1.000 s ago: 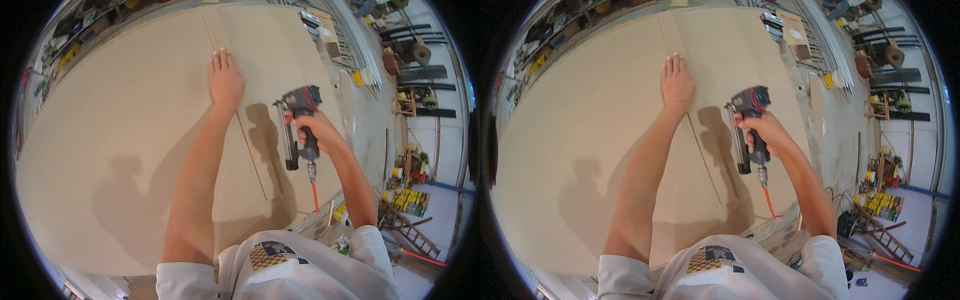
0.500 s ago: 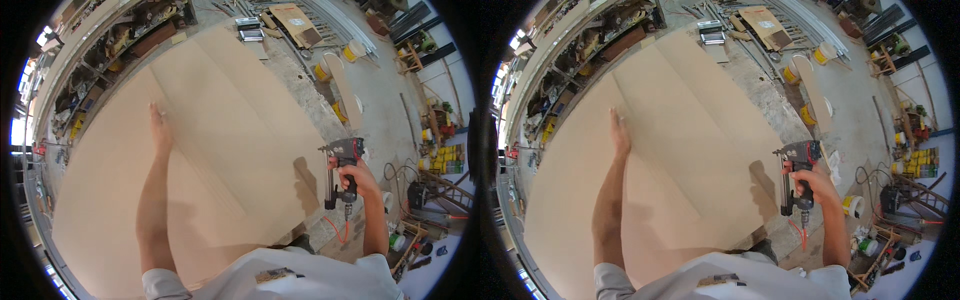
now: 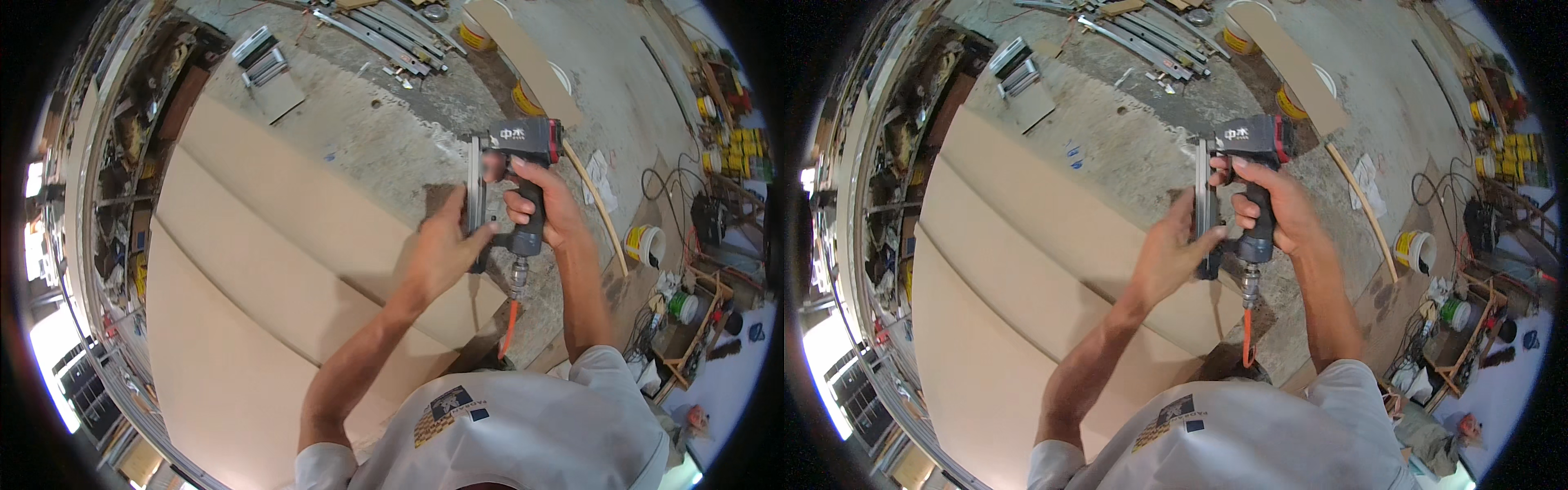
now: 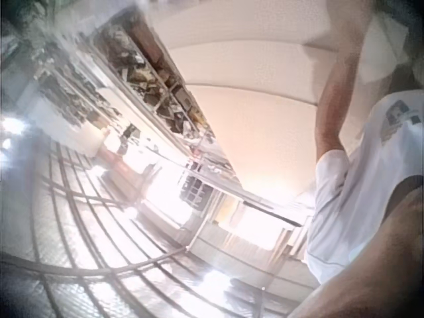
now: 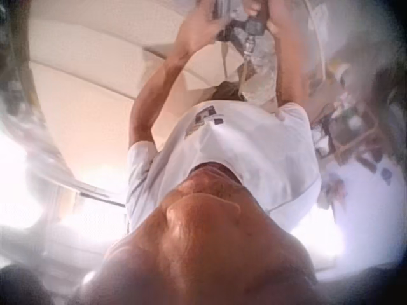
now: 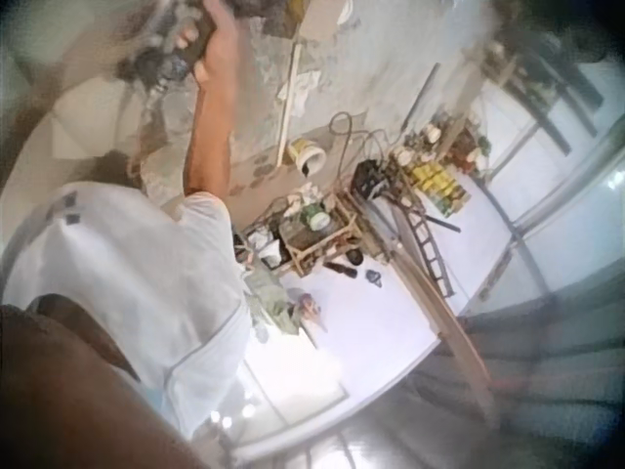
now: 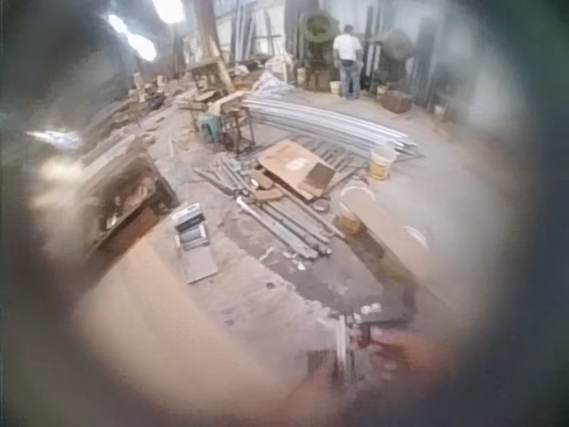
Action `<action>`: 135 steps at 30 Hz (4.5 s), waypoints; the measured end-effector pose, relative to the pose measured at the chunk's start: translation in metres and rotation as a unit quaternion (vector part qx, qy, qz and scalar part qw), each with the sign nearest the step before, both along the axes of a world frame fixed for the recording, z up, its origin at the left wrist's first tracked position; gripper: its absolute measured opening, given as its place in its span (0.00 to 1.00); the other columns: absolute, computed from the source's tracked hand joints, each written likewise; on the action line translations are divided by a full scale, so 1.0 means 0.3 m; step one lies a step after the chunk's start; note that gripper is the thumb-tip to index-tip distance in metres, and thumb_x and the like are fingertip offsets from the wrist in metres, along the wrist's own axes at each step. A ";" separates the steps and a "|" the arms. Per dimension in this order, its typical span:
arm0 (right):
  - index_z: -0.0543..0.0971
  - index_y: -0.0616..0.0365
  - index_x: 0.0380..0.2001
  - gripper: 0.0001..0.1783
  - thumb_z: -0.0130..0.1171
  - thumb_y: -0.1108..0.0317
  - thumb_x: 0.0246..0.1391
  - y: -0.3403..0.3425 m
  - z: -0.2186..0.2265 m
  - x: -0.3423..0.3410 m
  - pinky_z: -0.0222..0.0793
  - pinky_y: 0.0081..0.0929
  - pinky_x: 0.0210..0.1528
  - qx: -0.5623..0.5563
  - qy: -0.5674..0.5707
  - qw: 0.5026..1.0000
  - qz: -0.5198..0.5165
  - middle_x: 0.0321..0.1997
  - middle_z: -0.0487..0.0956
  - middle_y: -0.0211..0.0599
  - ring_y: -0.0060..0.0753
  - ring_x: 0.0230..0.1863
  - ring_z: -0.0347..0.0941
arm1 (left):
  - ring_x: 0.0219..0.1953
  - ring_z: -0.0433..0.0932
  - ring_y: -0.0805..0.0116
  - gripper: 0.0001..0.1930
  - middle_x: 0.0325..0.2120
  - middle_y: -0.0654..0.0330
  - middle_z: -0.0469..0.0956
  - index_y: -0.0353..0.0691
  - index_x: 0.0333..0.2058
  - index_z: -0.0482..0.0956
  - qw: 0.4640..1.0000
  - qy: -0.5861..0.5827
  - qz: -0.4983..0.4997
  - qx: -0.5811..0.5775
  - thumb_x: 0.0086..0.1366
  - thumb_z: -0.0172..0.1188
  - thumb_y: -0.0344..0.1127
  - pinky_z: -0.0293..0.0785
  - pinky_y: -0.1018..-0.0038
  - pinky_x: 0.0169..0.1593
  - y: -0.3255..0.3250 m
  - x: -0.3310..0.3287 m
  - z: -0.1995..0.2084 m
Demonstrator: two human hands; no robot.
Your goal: The person uses a pneumatic nail gun to fasten a thin wooden strip along the seam of two large light-colored wood panels. They reposition the panels on the workbench, reload the nail gun, and continue nailing along the seam to join the pieces.
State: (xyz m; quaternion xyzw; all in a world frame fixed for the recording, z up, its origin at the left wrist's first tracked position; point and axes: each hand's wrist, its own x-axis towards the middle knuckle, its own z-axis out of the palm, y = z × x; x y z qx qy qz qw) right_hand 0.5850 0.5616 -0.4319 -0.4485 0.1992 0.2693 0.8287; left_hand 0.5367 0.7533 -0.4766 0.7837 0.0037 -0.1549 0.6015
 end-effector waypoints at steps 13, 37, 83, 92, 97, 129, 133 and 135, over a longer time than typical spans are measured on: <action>0.79 0.66 0.52 0.21 0.60 0.61 0.63 -0.035 0.029 0.175 0.59 0.18 0.17 -0.137 -0.078 0.987 -0.030 0.43 0.82 0.35 0.13 0.17 0.61 | 0.29 0.82 0.40 0.32 0.20 0.40 0.79 0.32 0.26 0.83 0.973 0.152 -0.129 0.120 0.69 0.58 0.62 0.77 0.54 0.39 -0.065 0.056 -0.063; 0.74 0.58 0.63 0.27 0.60 0.59 0.65 -0.474 -0.175 0.135 0.66 0.31 0.17 -0.311 -0.091 0.943 -0.069 0.53 0.82 0.38 0.18 0.16 0.66 | 0.44 0.82 0.44 0.09 0.38 0.47 0.83 0.41 0.38 0.82 0.755 -0.177 -0.006 0.631 0.59 0.64 0.34 0.77 0.53 0.46 0.974 1.286 -0.466; 0.66 0.73 0.65 0.33 0.56 0.65 0.60 -0.155 0.084 -0.038 0.62 0.16 0.16 0.214 -0.010 0.976 0.034 0.54 0.77 0.47 0.11 0.16 0.59 | 0.42 0.83 0.70 0.19 0.42 0.54 0.84 0.30 0.56 0.74 0.945 0.111 0.111 -0.286 0.68 0.63 0.25 0.80 0.76 0.40 0.074 0.056 0.136; 0.66 0.74 0.64 0.33 0.57 0.65 0.59 0.031 0.117 -0.311 0.60 0.14 0.15 0.337 -0.003 0.936 0.106 0.53 0.76 0.46 0.10 0.15 0.58 | 0.39 0.78 0.75 0.09 0.41 0.58 0.83 0.32 0.45 0.84 0.946 -0.030 0.230 -0.226 0.68 0.65 0.28 0.77 0.77 0.40 0.084 -0.330 0.315; 0.65 0.72 0.60 0.28 0.57 0.68 0.60 0.136 0.127 -0.564 0.61 0.13 0.15 0.415 0.021 0.904 0.102 0.51 0.73 0.45 0.10 0.16 0.61 | 0.42 0.78 0.72 0.11 0.44 0.58 0.77 0.33 0.48 0.84 0.940 -0.076 0.237 -0.232 0.71 0.61 0.30 0.77 0.74 0.43 0.132 -0.557 0.344; 0.62 0.73 0.64 0.28 0.52 0.73 0.63 0.368 -0.105 -0.971 0.74 0.22 0.24 0.597 -0.009 0.801 -0.044 0.55 0.72 0.54 0.20 0.21 0.70 | 0.68 0.65 0.54 0.31 0.64 0.46 0.69 0.29 0.64 0.65 0.895 -0.291 0.336 0.003 0.79 0.35 0.52 0.56 0.56 0.71 0.523 -1.459 0.381; 0.64 0.73 0.63 0.30 0.53 0.74 0.59 0.452 -0.075 -1.035 0.69 0.16 0.22 0.538 0.045 0.842 0.005 0.53 0.72 0.50 0.13 0.19 0.66 | 0.66 0.66 0.51 0.26 0.60 0.45 0.72 0.29 0.60 0.68 0.882 -0.318 0.346 0.023 0.79 0.34 0.45 0.55 0.56 0.71 0.385 -1.256 0.366; 0.66 0.72 0.63 0.30 0.53 0.73 0.57 0.549 -0.027 -1.080 0.67 0.13 0.20 0.498 0.076 0.863 0.047 0.53 0.73 0.48 0.10 0.18 0.63 | 0.65 0.67 0.51 0.25 0.58 0.44 0.73 0.29 0.59 0.67 0.876 -0.298 0.380 -0.012 0.79 0.34 0.44 0.56 0.56 0.71 0.398 -1.212 0.352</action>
